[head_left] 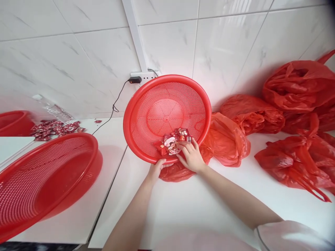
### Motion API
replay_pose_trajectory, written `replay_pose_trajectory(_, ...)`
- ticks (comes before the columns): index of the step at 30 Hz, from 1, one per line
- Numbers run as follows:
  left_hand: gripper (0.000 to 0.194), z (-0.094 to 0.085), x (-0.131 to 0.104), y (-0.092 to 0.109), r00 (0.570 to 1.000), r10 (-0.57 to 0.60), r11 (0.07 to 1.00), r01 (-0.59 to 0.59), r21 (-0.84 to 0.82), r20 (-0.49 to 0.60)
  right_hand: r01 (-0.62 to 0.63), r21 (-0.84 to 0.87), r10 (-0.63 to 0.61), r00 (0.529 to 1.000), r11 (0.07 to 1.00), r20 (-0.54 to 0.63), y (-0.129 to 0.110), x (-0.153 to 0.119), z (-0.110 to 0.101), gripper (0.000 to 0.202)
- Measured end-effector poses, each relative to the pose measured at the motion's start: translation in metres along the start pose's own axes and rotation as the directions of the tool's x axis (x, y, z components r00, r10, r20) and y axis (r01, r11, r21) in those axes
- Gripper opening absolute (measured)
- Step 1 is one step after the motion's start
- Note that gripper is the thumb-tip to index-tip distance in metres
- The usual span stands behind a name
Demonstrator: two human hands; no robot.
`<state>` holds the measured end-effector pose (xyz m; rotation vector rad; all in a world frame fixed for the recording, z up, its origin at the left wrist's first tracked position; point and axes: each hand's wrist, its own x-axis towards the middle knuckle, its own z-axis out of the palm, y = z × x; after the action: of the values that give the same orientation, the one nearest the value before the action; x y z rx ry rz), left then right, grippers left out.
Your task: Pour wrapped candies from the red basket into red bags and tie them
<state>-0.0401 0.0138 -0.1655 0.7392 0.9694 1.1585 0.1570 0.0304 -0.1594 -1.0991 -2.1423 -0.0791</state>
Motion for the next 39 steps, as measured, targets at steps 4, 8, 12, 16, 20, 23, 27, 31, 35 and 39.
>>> replay_pose_trajectory(4,0.049,-0.001,0.0,-0.001,1.0,-0.009,1.0,0.009,-0.028,0.001,0.053,0.03,-0.054,0.998,0.998,0.027,-0.002,0.002,0.0,0.052)
replay_pose_trajectory(8,0.05,0.003,-0.001,0.0,1.0,-0.015,0.998,0.015,-0.066,0.001,0.073,0.061,-0.075,0.996,0.996,0.037,-0.005,0.002,0.003,0.069)
replay_pose_trajectory(12,0.048,0.007,-0.003,0.004,0.999,0.011,0.998,-0.014,-0.055,-0.043,0.041,0.143,-0.043,0.999,0.989,0.011,-0.006,-0.001,0.006,0.046)
replay_pose_trajectory(16,0.044,0.008,-0.002,0.007,1.0,0.01,0.998,-0.011,-0.059,-0.026,-0.021,0.239,0.048,0.993,0.971,-0.106,-0.002,-0.003,0.007,0.022)
replay_pose_trajectory(20,0.045,0.006,0.0,0.009,0.997,0.017,0.994,-0.024,-0.103,-0.07,-0.092,0.331,0.173,0.96,0.939,-0.222,0.0,-0.004,0.006,0.017)
replay_pose_trajectory(23,0.04,0.004,0.001,0.013,0.993,0.047,0.989,-0.061,-0.132,-0.108,-0.159,0.422,0.304,0.903,0.893,-0.304,0.001,-0.008,0.003,0.017)
replay_pose_trajectory(27,0.034,-0.002,0.002,0.021,0.987,0.081,0.985,-0.101,-0.139,-0.141,-0.067,0.396,0.209,0.922,0.916,-0.327,0.006,-0.015,-0.003,0.021)
replay_pose_trajectory(31,0.032,-0.011,0.003,0.028,0.976,0.124,0.978,-0.151,-0.147,-0.179,0.204,0.212,-0.162,0.966,0.956,-0.199,0.014,-0.015,-0.006,0.029)
replay_pose_trajectory(35,0.038,-0.011,0.002,0.03,0.972,0.148,0.977,-0.172,-0.126,-0.183,0.278,0.18,-0.275,0.96,0.944,-0.041,0.017,-0.011,-0.006,0.021)
replay_pose_trajectory(39,0.043,-0.001,-0.002,0.026,0.979,0.135,0.981,-0.154,-0.119,-0.152,0.246,0.161,-0.234,0.968,0.956,-0.089,0.014,-0.01,-0.005,0.019)
